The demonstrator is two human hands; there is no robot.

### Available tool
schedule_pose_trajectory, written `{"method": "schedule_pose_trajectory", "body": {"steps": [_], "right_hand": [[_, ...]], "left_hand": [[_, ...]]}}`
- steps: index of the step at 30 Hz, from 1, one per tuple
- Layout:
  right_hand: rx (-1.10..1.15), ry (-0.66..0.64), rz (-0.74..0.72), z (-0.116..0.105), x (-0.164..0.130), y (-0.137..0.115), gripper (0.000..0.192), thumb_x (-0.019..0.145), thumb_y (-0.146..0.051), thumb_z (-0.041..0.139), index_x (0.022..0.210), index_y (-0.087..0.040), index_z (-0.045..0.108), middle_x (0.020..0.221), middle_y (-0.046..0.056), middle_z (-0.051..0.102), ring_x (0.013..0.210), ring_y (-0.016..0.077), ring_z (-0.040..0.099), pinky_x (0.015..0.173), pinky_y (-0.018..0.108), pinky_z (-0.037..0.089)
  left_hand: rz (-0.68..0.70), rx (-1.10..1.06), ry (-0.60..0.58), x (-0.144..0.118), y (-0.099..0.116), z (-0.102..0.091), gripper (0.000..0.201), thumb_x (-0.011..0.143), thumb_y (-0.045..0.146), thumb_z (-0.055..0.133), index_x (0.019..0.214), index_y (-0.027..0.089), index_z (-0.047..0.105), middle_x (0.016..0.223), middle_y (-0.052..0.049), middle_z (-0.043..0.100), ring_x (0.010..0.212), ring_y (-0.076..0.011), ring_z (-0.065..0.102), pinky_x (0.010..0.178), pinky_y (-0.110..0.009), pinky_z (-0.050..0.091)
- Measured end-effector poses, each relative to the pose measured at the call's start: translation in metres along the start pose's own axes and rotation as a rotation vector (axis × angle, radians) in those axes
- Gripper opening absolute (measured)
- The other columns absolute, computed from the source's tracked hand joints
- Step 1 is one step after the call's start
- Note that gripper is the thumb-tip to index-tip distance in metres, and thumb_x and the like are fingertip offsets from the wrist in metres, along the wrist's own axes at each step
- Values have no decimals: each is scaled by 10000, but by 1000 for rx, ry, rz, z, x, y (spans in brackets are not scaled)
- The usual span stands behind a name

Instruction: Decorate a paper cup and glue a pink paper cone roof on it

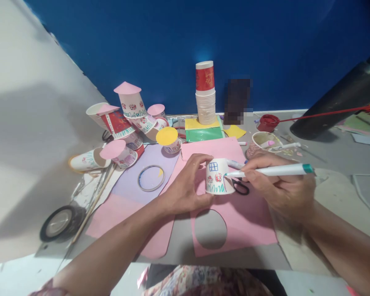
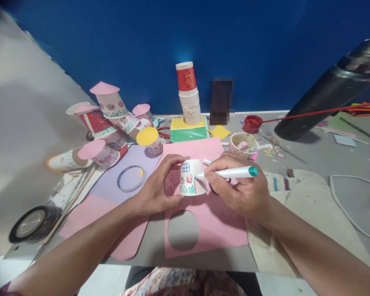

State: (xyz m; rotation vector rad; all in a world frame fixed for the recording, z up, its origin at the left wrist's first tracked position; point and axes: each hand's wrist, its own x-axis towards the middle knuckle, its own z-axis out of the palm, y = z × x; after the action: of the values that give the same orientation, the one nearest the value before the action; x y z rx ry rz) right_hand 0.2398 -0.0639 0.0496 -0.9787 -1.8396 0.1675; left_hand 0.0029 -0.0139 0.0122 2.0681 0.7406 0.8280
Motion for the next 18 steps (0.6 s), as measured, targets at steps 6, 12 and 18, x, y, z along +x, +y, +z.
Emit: {"method": "schedule_pose_trajectory", "body": {"steps": [6,12,18], "right_hand": [[76,-51,38,1,-1,-2,152,941,-142,646,869,-259,712,696,-5,734,584,180,663,575,335,522],[92,-91,35,3,-1,1,153,951,-150,637,890,-276,698,697,-3,720,577,190,651,557,354,501],[91,-101,47,3,-1,1,140,966,-168,632,892,-265,700,705,2,720,595,196,662,550,356,506]], "left_hand": [[5,16,-1,0,0,0,768,682,173,728,1392,259,447,1401,-119,541,1336,-334,554,1164,-556,468],[24,30,1,0,-1,0,782,679,159,730,1400,258,446,1397,-116,544,1322,-325,556,1163,-545,468],[22,12,1,0,-1,0,781,673,168,739,1397,258,460,1397,-114,545,1310,-327,561,1161,-543,466]]}}
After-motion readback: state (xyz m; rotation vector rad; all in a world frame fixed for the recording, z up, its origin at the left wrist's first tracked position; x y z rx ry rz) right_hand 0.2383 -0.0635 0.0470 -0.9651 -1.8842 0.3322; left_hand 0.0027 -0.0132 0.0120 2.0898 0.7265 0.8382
